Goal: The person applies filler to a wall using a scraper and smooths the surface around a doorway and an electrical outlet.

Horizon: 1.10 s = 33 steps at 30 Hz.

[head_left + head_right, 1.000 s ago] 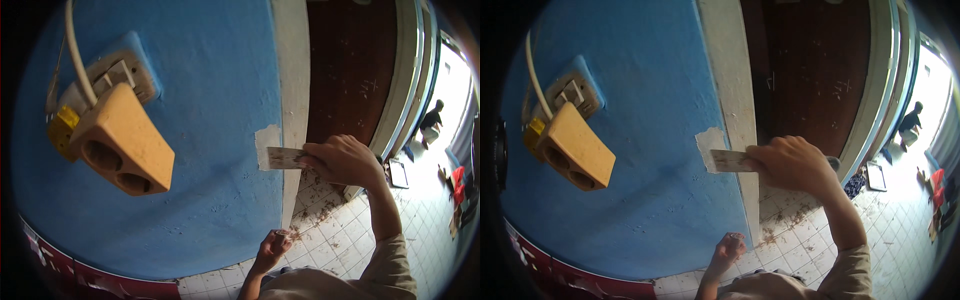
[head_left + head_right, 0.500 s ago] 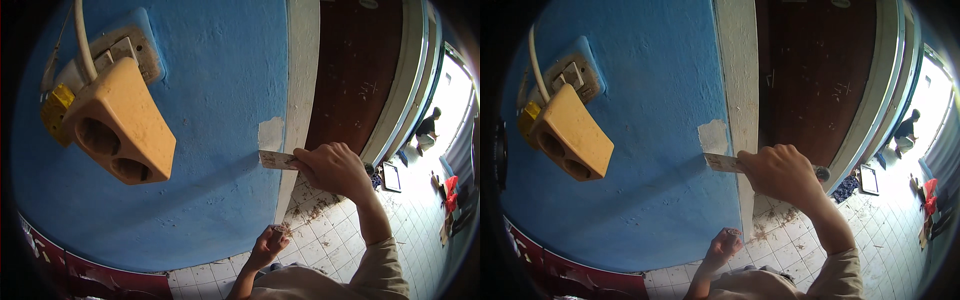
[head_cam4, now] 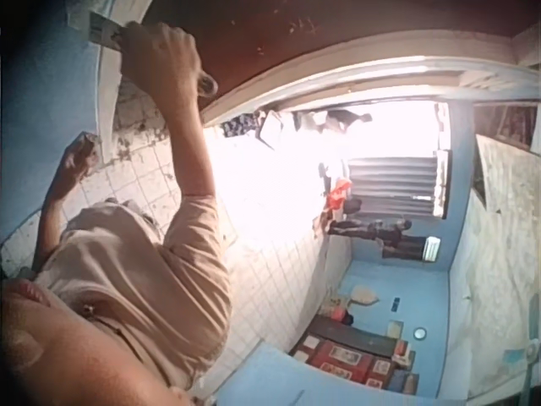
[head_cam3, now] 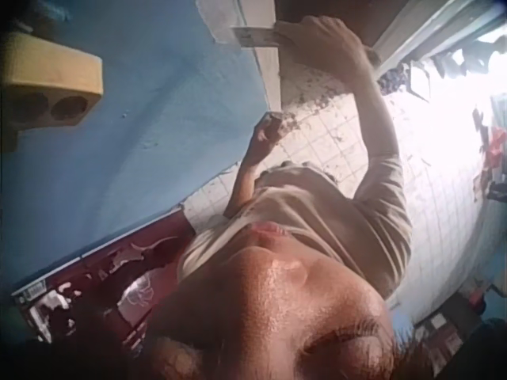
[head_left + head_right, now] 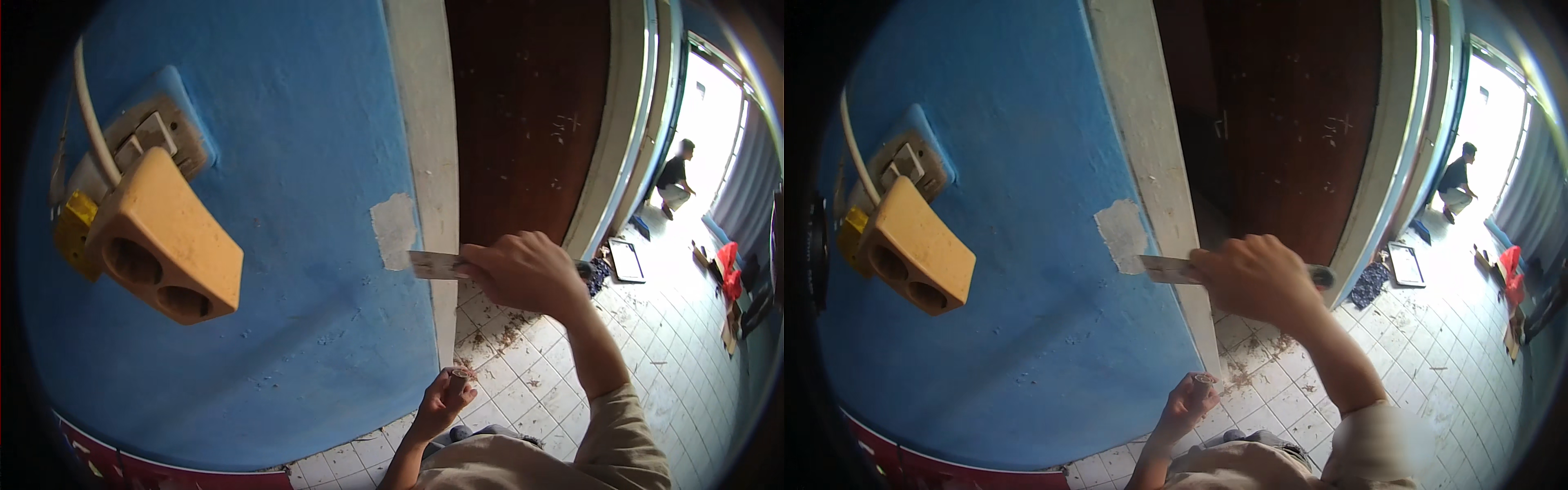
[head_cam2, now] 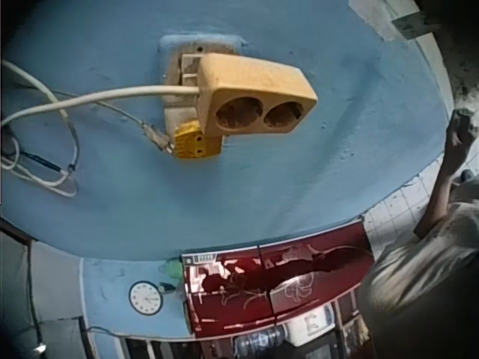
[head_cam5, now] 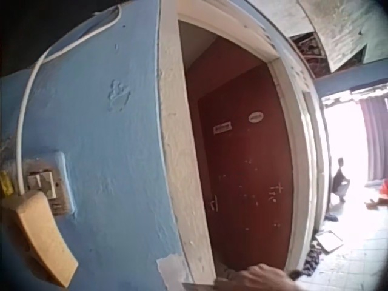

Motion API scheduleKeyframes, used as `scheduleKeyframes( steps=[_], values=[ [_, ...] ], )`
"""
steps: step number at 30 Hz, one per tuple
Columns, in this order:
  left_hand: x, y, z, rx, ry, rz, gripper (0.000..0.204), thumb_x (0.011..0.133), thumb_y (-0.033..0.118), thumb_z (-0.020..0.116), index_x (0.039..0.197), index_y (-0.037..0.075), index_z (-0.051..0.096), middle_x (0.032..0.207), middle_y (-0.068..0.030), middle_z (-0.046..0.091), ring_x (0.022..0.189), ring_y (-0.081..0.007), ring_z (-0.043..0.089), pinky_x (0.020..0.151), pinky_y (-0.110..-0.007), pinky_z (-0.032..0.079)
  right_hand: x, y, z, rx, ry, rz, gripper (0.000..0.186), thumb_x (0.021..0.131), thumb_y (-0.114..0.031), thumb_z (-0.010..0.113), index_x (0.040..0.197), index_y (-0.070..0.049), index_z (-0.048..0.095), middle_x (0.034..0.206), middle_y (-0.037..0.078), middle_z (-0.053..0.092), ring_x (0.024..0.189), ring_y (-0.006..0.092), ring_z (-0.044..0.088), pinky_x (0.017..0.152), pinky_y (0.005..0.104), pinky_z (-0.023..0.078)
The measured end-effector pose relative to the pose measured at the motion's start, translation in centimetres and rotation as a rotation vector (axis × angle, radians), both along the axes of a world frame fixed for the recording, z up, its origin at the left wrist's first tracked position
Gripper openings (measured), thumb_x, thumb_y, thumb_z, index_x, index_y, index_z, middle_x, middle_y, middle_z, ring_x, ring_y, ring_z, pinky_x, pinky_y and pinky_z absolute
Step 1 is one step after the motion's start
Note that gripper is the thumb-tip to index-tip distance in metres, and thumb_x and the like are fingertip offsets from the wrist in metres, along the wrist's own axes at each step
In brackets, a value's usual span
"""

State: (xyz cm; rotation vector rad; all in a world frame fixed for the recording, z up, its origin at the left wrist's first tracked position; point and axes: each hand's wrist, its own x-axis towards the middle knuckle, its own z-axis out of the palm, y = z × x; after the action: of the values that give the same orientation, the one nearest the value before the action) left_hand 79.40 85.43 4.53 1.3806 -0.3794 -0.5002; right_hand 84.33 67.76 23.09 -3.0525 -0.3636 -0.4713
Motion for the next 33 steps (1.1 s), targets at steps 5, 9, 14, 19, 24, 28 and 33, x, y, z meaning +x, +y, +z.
scheduleKeyframes(
  steps=[5, 9, 14, 19, 24, 28, 33],
  values=[
    [-0.6, -0.1, -0.5, 0.015, -0.032, -0.067, 0.023, 0.082, 0.015, 0.061, 0.102, 0.007, 0.054, 0.070, 0.0038, 0.051, 0.056, -0.0024, 0.044, 0.050, -0.019, 0.037, -0.2, 1.8, -1.7, -0.059, -0.068, 0.041, 0.017, 0.089, -0.028, 0.053, 0.084, -0.014, 0.061, 0.048, 0.003, 0.052, 0.041, 0.0198, 0.055, 0.041, 0.0340, 0.043],
    [-0.8, 2.5, -2.1, 0.005, 0.291, 0.006, 0.021, 0.083, 0.015, 0.063, 0.100, 0.007, 0.055, 0.065, 0.0057, 0.045, 0.046, -0.0004, 0.036, 0.039, -0.016, 0.028, -3.5, 1.7, -4.8, 0.123, 0.038, 0.070, 0.022, 0.090, -0.033, 0.051, 0.086, -0.013, 0.058, 0.049, 0.005, 0.053, 0.041, 0.0246, 0.056, 0.040, 0.0380, 0.043],
    [0.0, 8.2, -4.6, 0.078, 0.399, 0.172, 0.022, 0.085, 0.020, 0.052, 0.100, 0.004, 0.056, 0.083, -0.0053, 0.062, 0.038, -0.0080, 0.037, 0.040, -0.024, 0.035, -8.2, 3.6, -13.3, 0.612, 0.341, 0.208, 0.024, 0.092, -0.029, 0.046, 0.095, -0.008, 0.056, 0.061, 0.010, 0.057, 0.052, 0.0272, 0.059, 0.048, 0.0385, 0.045],
    [-0.6, 11.5, -5.3, -0.150, 0.376, 0.182, 0.030, 0.083, 0.025, 0.062, 0.100, 0.001, 0.060, 0.062, -0.0045, 0.057, 0.033, -0.0059, 0.029, 0.038, -0.023, 0.034, -13.4, 8.6, -17.3, 1.193, 0.808, -0.080, 0.038, 0.095, -0.038, 0.038, 0.107, -0.006, 0.056, 0.066, 0.000, 0.050, 0.053, 0.0080, 0.046, 0.044, 0.0245, 0.036],
    [-2.0, 11.1, -5.3, -0.015, 0.274, 0.168, 0.018, 0.081, 0.018, 0.064, 0.078, 0.000, 0.063, 0.040, 0.0022, 0.038, 0.032, -0.0074, 0.028, 0.037, -0.024, 0.034, -17.5, 11.3, -21.0, 1.476, 0.823, -0.168, 0.036, 0.094, -0.036, 0.040, 0.105, -0.003, 0.051, 0.073, 0.000, 0.045, 0.053, 0.0081, 0.039, 0.043, 0.0249, 0.031],
    [-1.0, 13.1, -10.2, 0.204, 0.129, 0.131, 0.019, 0.082, 0.025, 0.061, 0.089, 0.008, 0.058, 0.062, -0.0006, 0.048, 0.040, -0.0111, 0.038, 0.043, -0.028, 0.039, -19.8, 10.8, -19.6, 1.643, 0.867, -0.013, 0.048, 0.091, -0.029, 0.050, 0.130, -0.006, 0.036, 0.098, 0.009, 0.057, 0.072, 0.0113, 0.054, 0.062, 0.0247, 0.045],
    [-1.6, 11.7, -10.2, -0.159, 0.482, 0.490, 0.020, 0.081, 0.021, 0.062, 0.069, 0.005, 0.058, 0.043, 0.0026, 0.034, 0.034, -0.0090, 0.027, 0.034, -0.023, 0.030, -21.4, 9.2, -19.4, 1.821, 0.486, 0.137, 0.075, 0.084, -0.023, 0.064, 0.141, -0.001, 0.020, 0.121, 0.019, 0.051, 0.114, 0.0230, 0.050, 0.099, 0.0327, 0.039]
  ],
)
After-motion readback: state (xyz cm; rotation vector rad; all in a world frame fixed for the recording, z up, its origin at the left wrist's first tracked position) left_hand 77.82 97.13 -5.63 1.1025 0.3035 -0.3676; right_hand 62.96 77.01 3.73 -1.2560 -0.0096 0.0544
